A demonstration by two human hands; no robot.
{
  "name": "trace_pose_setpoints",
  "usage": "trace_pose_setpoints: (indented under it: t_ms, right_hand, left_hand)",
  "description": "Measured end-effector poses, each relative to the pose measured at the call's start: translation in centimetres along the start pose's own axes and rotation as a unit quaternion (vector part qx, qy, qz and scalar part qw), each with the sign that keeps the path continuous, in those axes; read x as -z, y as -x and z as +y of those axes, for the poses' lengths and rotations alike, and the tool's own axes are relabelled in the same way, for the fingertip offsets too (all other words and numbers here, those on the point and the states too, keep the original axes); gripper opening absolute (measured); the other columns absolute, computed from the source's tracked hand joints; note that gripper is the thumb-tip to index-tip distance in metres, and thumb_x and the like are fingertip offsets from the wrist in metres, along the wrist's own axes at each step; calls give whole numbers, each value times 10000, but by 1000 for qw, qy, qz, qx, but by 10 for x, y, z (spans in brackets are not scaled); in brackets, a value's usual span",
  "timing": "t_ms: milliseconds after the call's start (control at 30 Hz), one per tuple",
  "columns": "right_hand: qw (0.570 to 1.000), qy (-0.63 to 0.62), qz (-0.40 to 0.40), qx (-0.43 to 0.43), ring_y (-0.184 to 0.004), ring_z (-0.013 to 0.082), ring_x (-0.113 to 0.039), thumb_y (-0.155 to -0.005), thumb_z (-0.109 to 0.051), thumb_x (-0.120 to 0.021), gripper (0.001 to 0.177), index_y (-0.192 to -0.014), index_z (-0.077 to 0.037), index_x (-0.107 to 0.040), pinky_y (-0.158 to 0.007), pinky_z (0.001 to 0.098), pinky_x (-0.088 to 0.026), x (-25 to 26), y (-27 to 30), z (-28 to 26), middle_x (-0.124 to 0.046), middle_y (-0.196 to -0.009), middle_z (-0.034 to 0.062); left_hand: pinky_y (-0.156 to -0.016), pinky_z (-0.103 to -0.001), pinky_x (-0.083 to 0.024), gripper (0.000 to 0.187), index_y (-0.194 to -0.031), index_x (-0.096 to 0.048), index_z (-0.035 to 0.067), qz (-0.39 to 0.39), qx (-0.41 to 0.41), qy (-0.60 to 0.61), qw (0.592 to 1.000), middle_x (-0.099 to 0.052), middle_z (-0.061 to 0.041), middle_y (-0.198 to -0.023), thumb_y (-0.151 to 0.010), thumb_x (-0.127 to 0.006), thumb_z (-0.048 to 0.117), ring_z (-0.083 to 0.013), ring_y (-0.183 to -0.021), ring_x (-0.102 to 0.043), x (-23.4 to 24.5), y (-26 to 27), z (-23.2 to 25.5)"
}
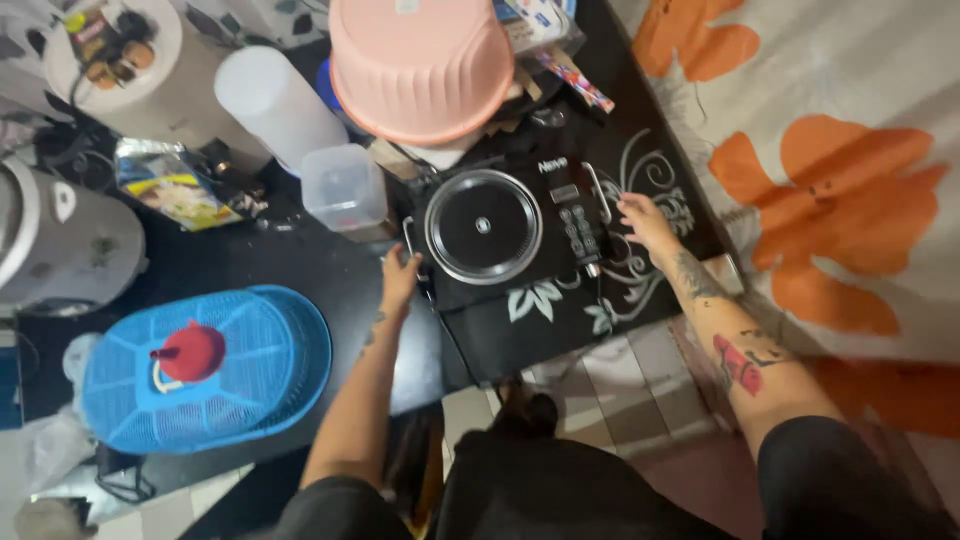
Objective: Organizing various household items and snacks on a table.
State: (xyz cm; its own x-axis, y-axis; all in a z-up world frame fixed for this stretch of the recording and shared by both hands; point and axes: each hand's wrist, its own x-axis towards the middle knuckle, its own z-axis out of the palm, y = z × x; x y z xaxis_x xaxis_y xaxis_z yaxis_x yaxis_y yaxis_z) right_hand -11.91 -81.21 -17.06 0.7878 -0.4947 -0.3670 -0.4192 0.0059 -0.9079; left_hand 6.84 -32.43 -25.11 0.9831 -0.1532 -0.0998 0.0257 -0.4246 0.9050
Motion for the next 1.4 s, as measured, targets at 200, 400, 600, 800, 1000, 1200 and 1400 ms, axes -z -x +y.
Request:
trace_pose_setpoints:
  t_ms: [200, 400, 600, 800, 1000, 1200, 1400]
  right_hand:
    - [985, 172, 16, 12, -1226, 282, -664, -991, -480, -678, 624, -1386, -1, -617, -1026, 441, -525, -9, -103, 84, -698, -1315, 169]
    - [996, 29, -70, -35, -1131, 209, -656, -823, -344, -824, 740, -1421, -28, -524, -984, 366, -503, -39, -48, 18, -695, -1244, 104]
    - [994, -45, -78, -59, -1056, 205, -672, -810, -275, -842, 695, -1384, -26, -539, -908, 359, -542, 21, -44, 41, -700, -1177, 109]
    - [985, -11, -31, -172, -1048, 220, -661, -823, -276, -824, 671, -1383, -111, -492, -859, 454, -540, 98, -6, 17, -683, -1149, 71]
    - [986, -34, -105, -122, -1022, 272, -667, -810, -335, -839, 694, -1388, -25, -611, -787, 456, -551, 133, -39, 66, -709, -1149, 115]
    - [994, 91, 3, -55, -1082, 249, -632, -726, -261, -905, 911, -1434, -88, -359, -901, 429, -535, 141, -87, 104, -622, -1241, 127]
    - [907, 226, 112, 338, -1214, 303, -602, -945, -230, -816, 532, -1390, -35, -599, -1015, 397, -515, 47, -109, -17, -601, -1326, 170]
  left_hand:
    - [-967, -388, -524, 880, -1520, -296, -11, 4, 128, 101, 987, -598, -213, -1341, -851, -808, 241, -291, -1167, -623, -31, -13, 23]
    - [-969, -377, -535, 930, -1533, -282, 14, 1, 164, 145, 976, -619, -199, -1340, -798, -832, 163, -281, -1166, -642, -44, -10, 34]
    - [-1000, -367, -517, 965, -1541, -300, 24, 28, 165, 82, 982, -624, -200, -1361, -783, -870, 200, -275, -1200, -636, -95, 29, 51]
    - [-1040, -412, -503, 1045, -1559, -283, 32, 33, 161, 21, 986, -595, -255, -1381, -747, -894, 276, -348, -1235, -622, -174, 67, 63]
    - [-1062, -468, -454, 978, -1549, -295, 37, 37, 153, -24, 987, -520, -305, -1377, -809, -829, 389, -421, -1271, -546, -195, 72, 83]
    - [-1038, -459, -474, 481, -1365, -604, 34, 112, 37, -129, 985, -630, -242, -1308, -1012, -614, 360, -407, -1218, -601, -129, 99, 79]
    - [-864, -372, -559, 403, -1309, -604, 20, 141, 61, 34, 988, -688, -128, -1211, -1002, -597, 282, -258, -1042, -691, -78, 30, 90]
